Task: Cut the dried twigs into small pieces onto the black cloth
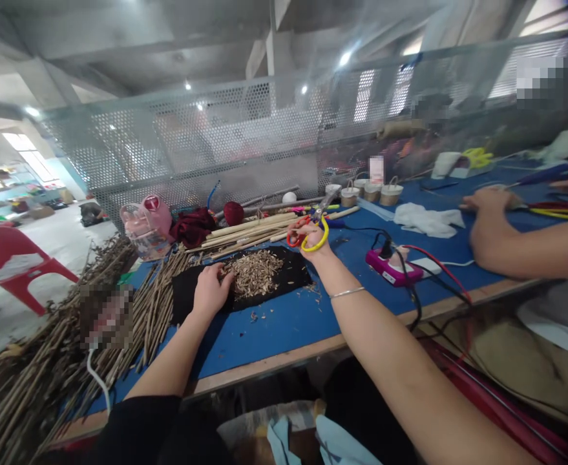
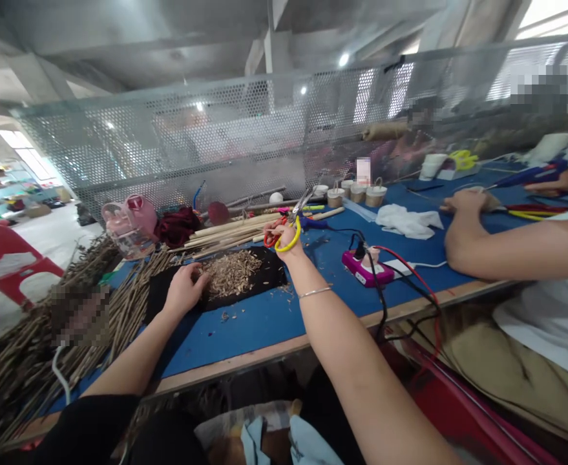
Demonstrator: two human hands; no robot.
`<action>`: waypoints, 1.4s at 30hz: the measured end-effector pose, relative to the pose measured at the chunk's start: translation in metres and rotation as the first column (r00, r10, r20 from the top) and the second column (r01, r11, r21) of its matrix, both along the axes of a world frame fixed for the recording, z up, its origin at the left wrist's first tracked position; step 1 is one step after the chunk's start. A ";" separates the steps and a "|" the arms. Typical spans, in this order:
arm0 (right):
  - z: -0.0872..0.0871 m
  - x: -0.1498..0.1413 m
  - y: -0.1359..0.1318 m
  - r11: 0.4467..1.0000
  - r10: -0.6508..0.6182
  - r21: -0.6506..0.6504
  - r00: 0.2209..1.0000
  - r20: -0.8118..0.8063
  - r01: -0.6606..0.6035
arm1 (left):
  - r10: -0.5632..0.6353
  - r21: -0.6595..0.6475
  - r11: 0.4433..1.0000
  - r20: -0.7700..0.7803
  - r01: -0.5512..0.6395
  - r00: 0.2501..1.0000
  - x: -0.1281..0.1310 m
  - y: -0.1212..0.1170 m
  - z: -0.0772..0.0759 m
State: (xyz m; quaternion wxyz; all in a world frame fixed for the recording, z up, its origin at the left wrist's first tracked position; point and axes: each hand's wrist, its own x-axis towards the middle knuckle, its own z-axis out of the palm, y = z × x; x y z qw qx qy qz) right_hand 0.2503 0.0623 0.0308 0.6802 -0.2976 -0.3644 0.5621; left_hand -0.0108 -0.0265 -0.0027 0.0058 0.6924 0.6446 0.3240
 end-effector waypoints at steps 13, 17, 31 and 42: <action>-0.002 -0.012 -0.004 0.998 0.051 0.026 0.998 -0.032 -0.050 | -0.348 -0.077 0.936 -0.350 0.343 0.870 0.053 0.046 0.036; 0.001 -0.013 -0.005 0.998 0.047 0.043 0.999 -0.027 -0.046 | -0.600 -0.168 0.797 -0.329 0.580 0.729 0.090 0.057 0.027; 0.004 -0.017 -0.010 0.996 0.070 0.058 0.997 0.035 -0.072 | -0.295 -0.056 0.955 -0.033 0.293 0.955 0.023 0.046 0.024; -0.001 -0.049 -0.043 0.926 0.258 0.151 0.874 0.411 -0.345 | -0.097 -0.061 0.985 0.579 0.162 0.809 0.019 0.018 0.026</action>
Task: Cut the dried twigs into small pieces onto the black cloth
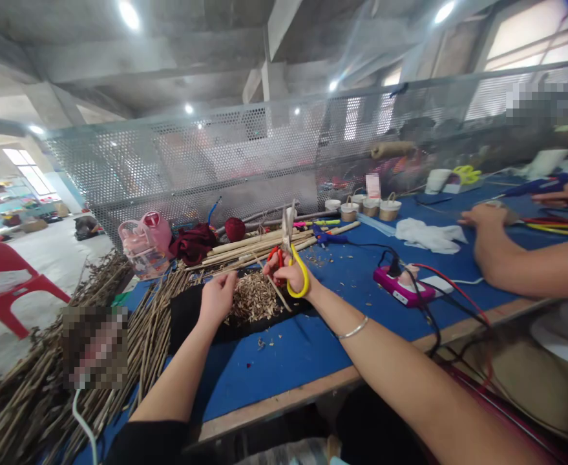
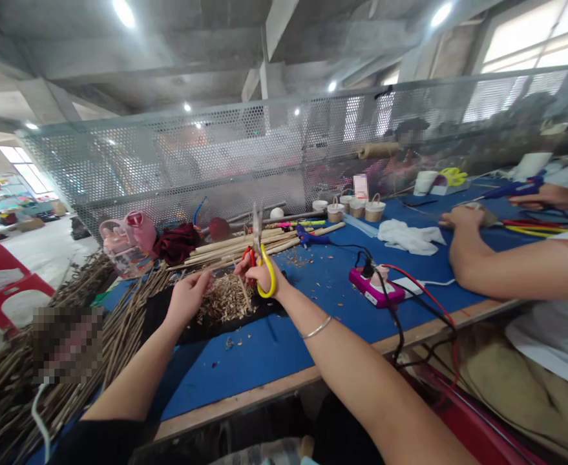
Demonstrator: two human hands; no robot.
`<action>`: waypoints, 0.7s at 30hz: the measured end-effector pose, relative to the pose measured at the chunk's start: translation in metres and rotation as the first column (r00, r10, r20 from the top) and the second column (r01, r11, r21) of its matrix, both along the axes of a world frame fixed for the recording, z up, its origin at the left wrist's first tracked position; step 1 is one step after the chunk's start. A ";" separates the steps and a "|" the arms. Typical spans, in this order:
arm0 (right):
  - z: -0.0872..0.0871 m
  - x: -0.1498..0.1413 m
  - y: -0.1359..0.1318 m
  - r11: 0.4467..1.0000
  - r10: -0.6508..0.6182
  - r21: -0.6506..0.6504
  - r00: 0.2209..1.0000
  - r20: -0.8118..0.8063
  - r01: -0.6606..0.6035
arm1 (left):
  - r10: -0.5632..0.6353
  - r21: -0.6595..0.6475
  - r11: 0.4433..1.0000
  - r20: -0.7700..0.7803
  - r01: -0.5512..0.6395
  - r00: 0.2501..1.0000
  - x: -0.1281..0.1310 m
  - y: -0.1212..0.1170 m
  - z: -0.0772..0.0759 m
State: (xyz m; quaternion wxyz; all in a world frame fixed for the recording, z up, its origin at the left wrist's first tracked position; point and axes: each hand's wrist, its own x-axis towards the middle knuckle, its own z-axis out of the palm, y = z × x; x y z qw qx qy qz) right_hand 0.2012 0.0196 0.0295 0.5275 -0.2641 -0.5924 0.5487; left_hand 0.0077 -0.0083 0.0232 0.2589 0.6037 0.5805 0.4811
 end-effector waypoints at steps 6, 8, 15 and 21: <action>0.001 -0.021 -0.035 0.956 0.267 0.071 0.944 0.196 -0.285 | -0.184 -0.205 0.895 0.639 0.396 0.747 0.016 -0.021 0.005; 0.002 -0.024 -0.040 0.939 0.317 0.044 0.908 0.275 -0.341 | -0.188 -0.171 0.906 0.656 0.387 0.731 0.015 -0.023 0.008; -0.002 -0.013 -0.018 0.988 -0.102 0.152 0.849 0.518 0.026 | -0.186 -0.102 0.944 0.620 0.314 0.762 0.014 -0.026 0.012; -0.007 -0.009 -0.012 0.974 -0.115 0.223 0.741 0.661 -0.049 | -0.242 -0.096 0.932 0.550 0.348 0.799 0.018 -0.034 0.013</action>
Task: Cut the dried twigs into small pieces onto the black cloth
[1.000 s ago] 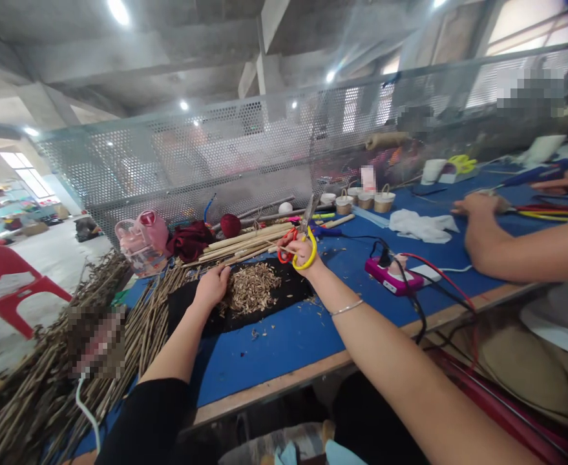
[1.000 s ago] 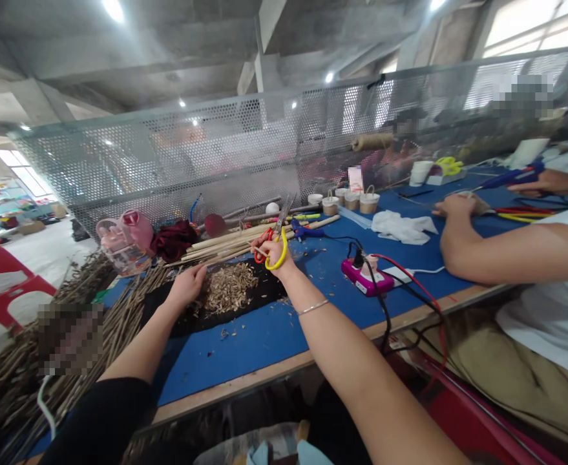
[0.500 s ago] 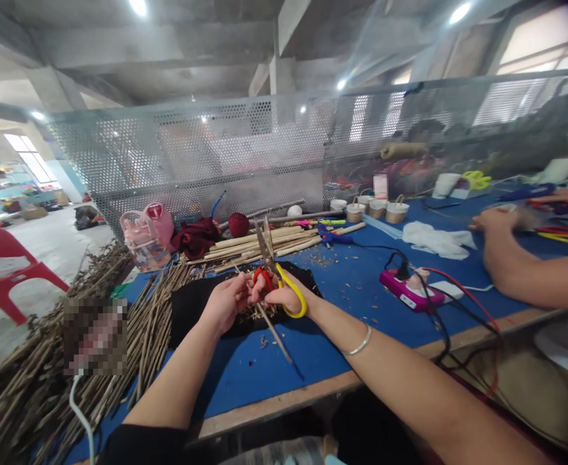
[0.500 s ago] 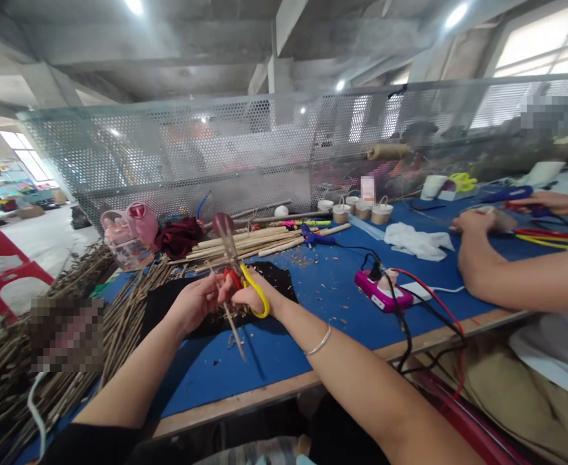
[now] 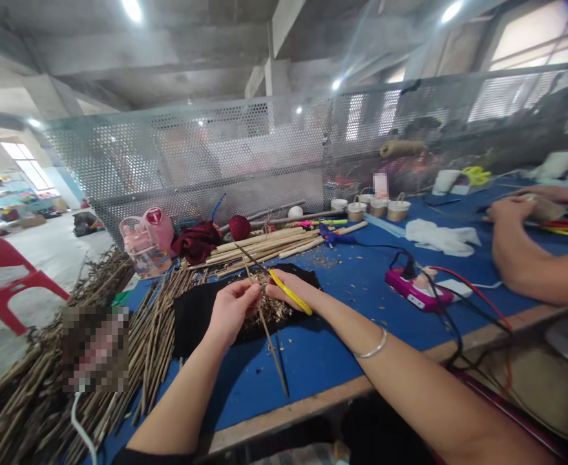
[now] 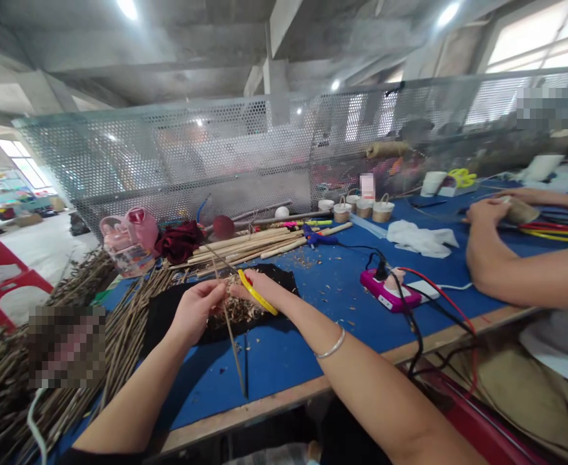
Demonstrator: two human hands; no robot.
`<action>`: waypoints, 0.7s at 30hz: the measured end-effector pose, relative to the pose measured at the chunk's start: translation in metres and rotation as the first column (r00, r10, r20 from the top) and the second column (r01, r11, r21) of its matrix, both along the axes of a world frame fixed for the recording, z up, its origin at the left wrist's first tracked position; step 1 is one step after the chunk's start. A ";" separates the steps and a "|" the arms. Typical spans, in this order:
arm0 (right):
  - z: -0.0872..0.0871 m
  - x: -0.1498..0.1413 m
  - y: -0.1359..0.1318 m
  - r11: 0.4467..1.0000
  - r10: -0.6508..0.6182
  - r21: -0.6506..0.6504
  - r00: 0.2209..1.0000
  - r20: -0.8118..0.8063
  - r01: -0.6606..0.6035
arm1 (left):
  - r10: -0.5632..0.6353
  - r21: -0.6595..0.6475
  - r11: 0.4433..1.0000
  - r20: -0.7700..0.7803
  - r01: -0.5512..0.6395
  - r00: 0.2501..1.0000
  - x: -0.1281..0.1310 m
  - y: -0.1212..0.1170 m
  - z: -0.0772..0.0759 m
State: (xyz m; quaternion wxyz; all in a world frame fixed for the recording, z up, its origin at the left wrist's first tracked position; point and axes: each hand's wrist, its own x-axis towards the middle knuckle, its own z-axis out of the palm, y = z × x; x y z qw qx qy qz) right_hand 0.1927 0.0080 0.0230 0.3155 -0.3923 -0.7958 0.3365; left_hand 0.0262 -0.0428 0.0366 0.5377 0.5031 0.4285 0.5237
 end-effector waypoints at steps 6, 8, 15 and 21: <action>0.004 -0.002 -0.007 0.994 0.100 0.044 0.995 -0.014 -0.099 | -0.070 -0.055 0.996 0.048 0.073 0.996 0.009 -0.008 -0.001; 0.007 -0.001 -0.010 0.984 0.179 0.026 0.984 -0.020 -0.178 | -0.049 -0.064 0.997 0.066 0.053 0.997 0.012 -0.011 -0.002; 0.018 -0.003 -0.020 0.945 0.326 0.042 0.945 -0.033 -0.324 | -0.018 -0.081 0.996 0.083 0.025 0.996 0.017 -0.014 -0.004; 0.021 -0.003 -0.023 0.943 0.333 0.026 0.941 -0.059 -0.332 | 0.001 -0.088 0.996 0.109 0.008 0.994 0.017 -0.014 -0.005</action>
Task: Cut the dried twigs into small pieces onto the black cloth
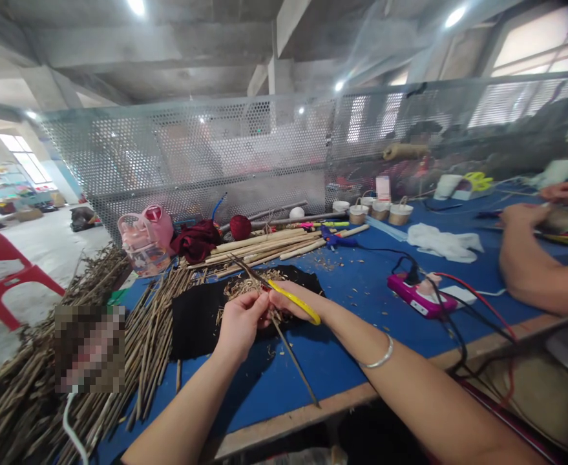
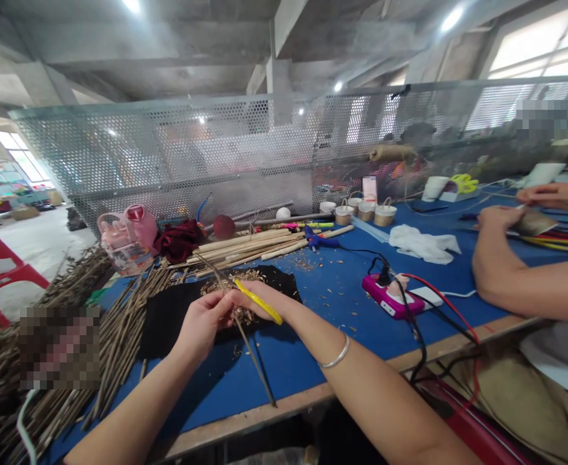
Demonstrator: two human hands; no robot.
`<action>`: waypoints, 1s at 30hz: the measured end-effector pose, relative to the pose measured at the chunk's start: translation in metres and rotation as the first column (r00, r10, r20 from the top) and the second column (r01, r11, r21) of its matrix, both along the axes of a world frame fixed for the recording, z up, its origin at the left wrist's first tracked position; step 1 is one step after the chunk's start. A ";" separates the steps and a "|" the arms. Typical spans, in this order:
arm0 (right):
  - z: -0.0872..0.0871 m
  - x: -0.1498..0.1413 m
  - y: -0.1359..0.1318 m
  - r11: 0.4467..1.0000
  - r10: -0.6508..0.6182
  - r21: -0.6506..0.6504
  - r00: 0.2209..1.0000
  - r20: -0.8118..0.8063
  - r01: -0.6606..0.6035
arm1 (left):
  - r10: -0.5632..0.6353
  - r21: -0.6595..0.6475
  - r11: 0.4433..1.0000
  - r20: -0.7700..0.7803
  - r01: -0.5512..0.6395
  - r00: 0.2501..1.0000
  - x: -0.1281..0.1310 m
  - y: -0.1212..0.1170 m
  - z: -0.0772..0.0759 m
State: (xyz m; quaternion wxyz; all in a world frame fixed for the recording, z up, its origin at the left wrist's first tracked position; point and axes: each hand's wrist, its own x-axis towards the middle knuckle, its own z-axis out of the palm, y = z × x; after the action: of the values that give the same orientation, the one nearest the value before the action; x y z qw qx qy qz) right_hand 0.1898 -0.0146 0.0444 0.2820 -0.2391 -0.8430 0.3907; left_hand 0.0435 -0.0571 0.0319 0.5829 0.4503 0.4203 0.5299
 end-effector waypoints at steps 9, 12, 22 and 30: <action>-0.011 -0.002 0.007 0.994 -0.103 -0.012 0.990 0.100 0.105 | 0.019 -0.044 0.999 0.004 -0.019 1.000 -0.001 0.000 -0.001; -0.015 -0.001 0.010 0.989 -0.144 -0.017 0.982 0.125 0.147 | 0.046 -0.055 0.997 -0.013 -0.047 0.999 -0.003 0.002 -0.001; -0.013 0.007 0.013 0.963 -0.267 0.110 0.927 0.263 0.246 | 0.103 -0.061 0.992 -0.125 -0.111 0.987 -0.003 0.003 -0.001; -0.016 -0.003 0.006 0.933 -0.357 0.126 0.910 0.211 0.337 | 0.119 -0.060 0.990 -0.109 -0.126 0.987 -0.004 0.004 0.000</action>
State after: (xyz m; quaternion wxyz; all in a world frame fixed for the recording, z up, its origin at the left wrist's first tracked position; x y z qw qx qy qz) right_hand 0.1870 -0.0081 0.0283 0.2572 -0.4165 -0.8302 0.2668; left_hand 0.0390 -0.0534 0.0318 0.5410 0.4313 0.4947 0.5259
